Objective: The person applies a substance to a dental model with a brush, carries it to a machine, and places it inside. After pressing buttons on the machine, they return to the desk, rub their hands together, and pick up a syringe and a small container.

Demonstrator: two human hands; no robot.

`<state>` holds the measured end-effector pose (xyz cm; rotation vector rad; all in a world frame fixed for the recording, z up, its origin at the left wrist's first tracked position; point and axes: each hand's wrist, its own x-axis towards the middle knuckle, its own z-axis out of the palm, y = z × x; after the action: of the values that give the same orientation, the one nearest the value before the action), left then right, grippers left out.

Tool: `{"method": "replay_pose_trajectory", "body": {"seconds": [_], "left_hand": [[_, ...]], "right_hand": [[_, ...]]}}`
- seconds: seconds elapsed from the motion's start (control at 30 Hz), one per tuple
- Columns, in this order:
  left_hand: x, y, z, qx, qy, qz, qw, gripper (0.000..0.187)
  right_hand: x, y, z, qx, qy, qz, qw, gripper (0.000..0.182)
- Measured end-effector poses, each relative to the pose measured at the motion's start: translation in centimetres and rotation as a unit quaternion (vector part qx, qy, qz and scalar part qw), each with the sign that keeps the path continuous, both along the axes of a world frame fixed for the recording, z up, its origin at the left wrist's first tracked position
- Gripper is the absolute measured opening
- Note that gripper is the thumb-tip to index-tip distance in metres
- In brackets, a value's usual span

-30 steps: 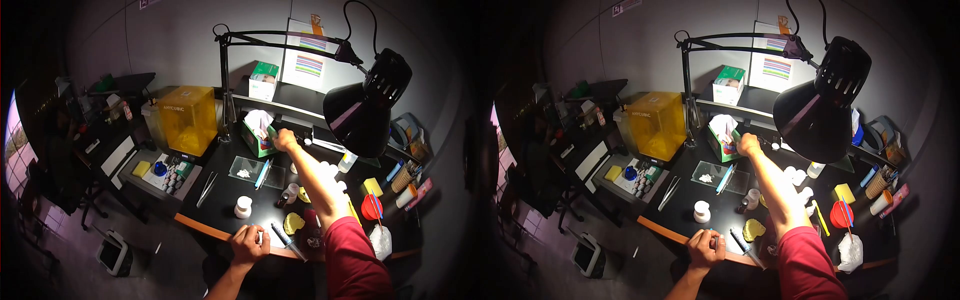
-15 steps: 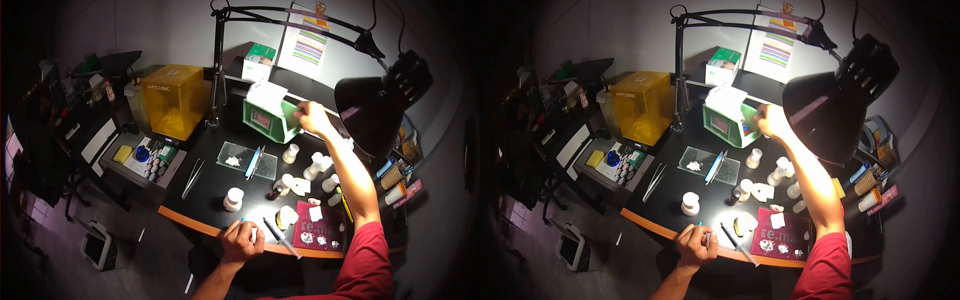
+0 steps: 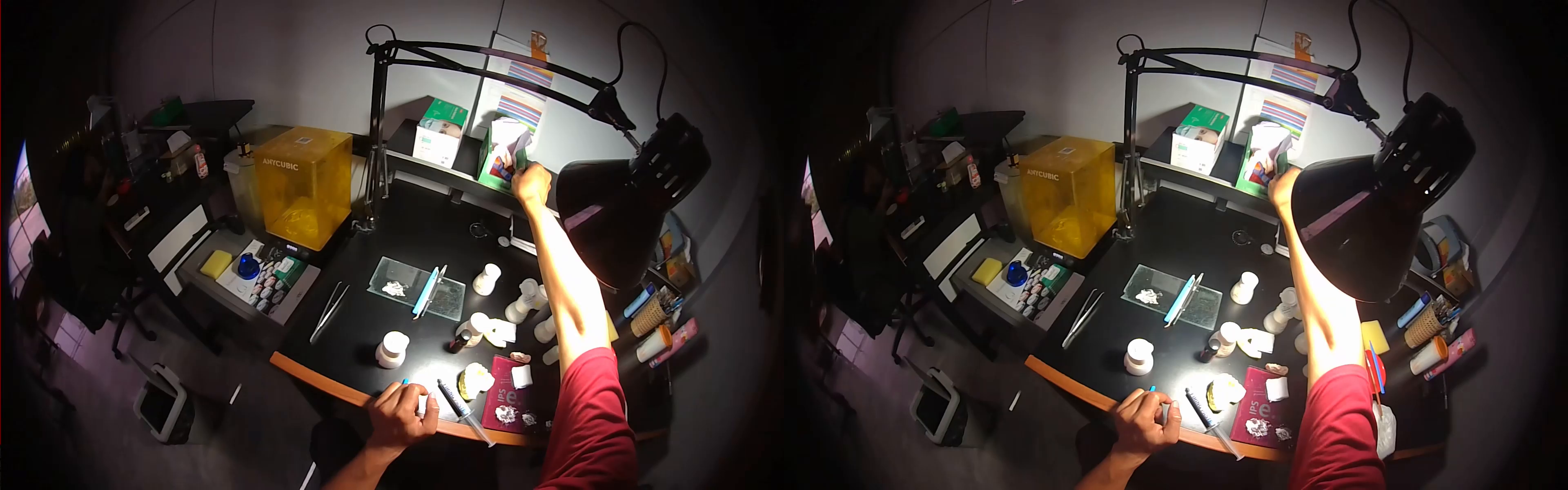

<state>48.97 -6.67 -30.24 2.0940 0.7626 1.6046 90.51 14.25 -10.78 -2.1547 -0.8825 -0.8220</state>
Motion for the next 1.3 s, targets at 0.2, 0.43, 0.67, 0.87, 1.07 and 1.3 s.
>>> {"method": "replay_pose_trajectory", "body": {"seconds": [0.2, 0.43, 0.67, 0.87, 1.07, 1.3], "left_hand": [[0.1, 0.4, 0.1, 0.004, 0.013, -0.002, 1.000, 0.012], [0.1, 0.3, 0.4, 0.004, 0.012, -0.007, 1.000, 0.014], [0.1, 0.1, 0.7, -0.016, 0.031, -0.010, 0.999, 0.015], [0.0, -0.4, 0.9, -0.059, 0.090, -0.019, 0.994, 0.015], [0.1, -0.5, 1.1, -0.051, 0.117, -0.022, 0.992, 0.018], [0.3, -1.2, 1.8, -0.076, 0.176, -0.010, 0.981, 0.019]], "right_hand": [[-1.7, 1.9, 1.8, -0.012, 0.107, 0.025, 0.994, 0.034], [-2.2, -2.0, 2.0, -0.029, 0.040, 0.058, 0.997, 0.033], [3.1, -11.6, -2.8, -0.006, -0.045, 0.215, 0.976, 0.023], [-9.1, -29.7, 1.5, -0.136, 0.096, 0.292, 0.942, 0.016], [-12.7, -42.4, -1.0, -0.069, 0.181, 0.298, 0.935, 0.011], [-13.9, -50.0, -11.1, 0.116, 0.310, 0.231, 0.915, 0.009]]}}
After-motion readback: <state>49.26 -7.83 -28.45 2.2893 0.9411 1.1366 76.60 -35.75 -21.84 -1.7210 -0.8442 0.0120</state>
